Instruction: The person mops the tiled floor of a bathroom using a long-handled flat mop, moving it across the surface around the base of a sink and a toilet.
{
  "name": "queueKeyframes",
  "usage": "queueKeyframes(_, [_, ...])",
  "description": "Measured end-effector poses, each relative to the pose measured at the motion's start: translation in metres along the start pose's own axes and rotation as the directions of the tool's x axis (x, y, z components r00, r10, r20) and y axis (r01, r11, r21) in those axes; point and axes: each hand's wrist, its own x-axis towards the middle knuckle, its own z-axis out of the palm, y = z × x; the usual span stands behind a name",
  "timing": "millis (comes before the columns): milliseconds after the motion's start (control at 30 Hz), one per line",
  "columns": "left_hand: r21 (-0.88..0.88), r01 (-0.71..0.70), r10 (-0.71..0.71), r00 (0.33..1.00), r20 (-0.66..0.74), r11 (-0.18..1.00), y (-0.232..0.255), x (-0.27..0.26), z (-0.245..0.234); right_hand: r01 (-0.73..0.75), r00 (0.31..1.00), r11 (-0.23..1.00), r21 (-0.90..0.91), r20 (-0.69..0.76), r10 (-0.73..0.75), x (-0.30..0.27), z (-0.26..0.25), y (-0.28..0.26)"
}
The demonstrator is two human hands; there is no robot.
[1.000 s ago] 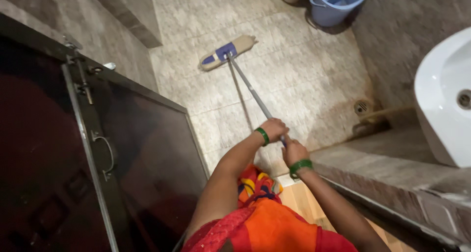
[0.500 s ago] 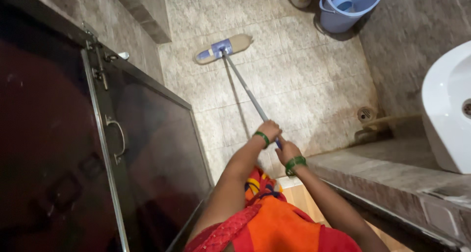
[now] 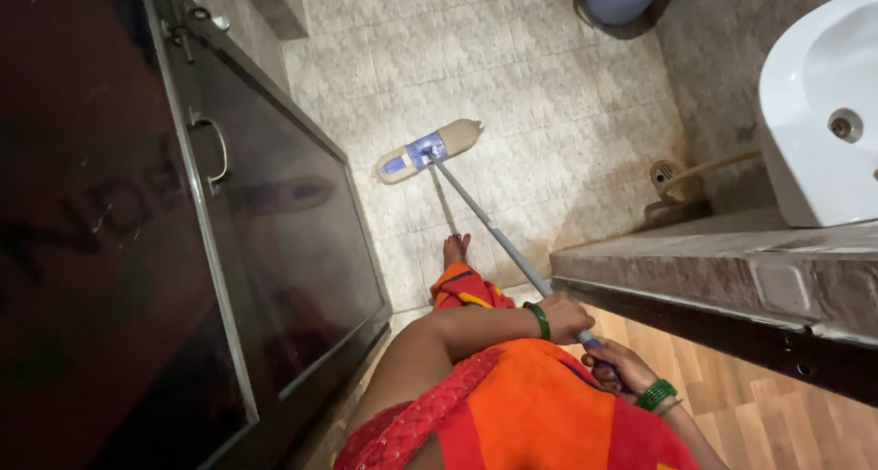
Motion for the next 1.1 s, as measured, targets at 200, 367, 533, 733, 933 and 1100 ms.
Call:
queueKeyframes(200, [0.044, 0.042, -0.047, 0.992, 0.115, 0.998, -0.022, -0.01, -0.039, 0.047, 0.989, 0.977, -0.209, -0.127, -0.075, 0.027, 0.038, -0.019])
queueKeyframes(367, [0.059, 0.073, -0.075, 0.997, 0.022, 0.996, -0.081, -0.018, -0.085, 0.09, 0.992, 0.983, -0.159, -0.078, -0.103, 0.095, 0.067, -0.052])
queueKeyframes(533, [0.294, 0.231, -0.227, 0.973, -0.05, 0.927, -0.182, -0.035, -0.124, 0.127, 0.989, 0.979, -0.159, -0.054, -0.137, 0.194, 0.121, -0.111])
queueKeyframes(733, [0.475, 0.368, -0.399, 0.916, -0.039, 0.799, -0.308, -0.074, -0.217, 0.192, 0.981, 0.955, -0.225, 0.081, -0.178, 0.323, 0.227, -0.183])
queueKeyframes(933, [0.495, 0.496, -0.549, 0.834, -0.044, 0.713, -0.349, -0.091, -0.274, 0.2, 0.976, 0.928, -0.314, 0.148, -0.16, 0.358, 0.283, -0.241])
queueKeyframes(1100, [0.461, 0.603, -0.636, 0.765, -0.102, 0.651, -0.305, -0.075, -0.219, 0.175, 0.982, 0.897, -0.407, 0.136, -0.13, 0.329, 0.235, -0.213])
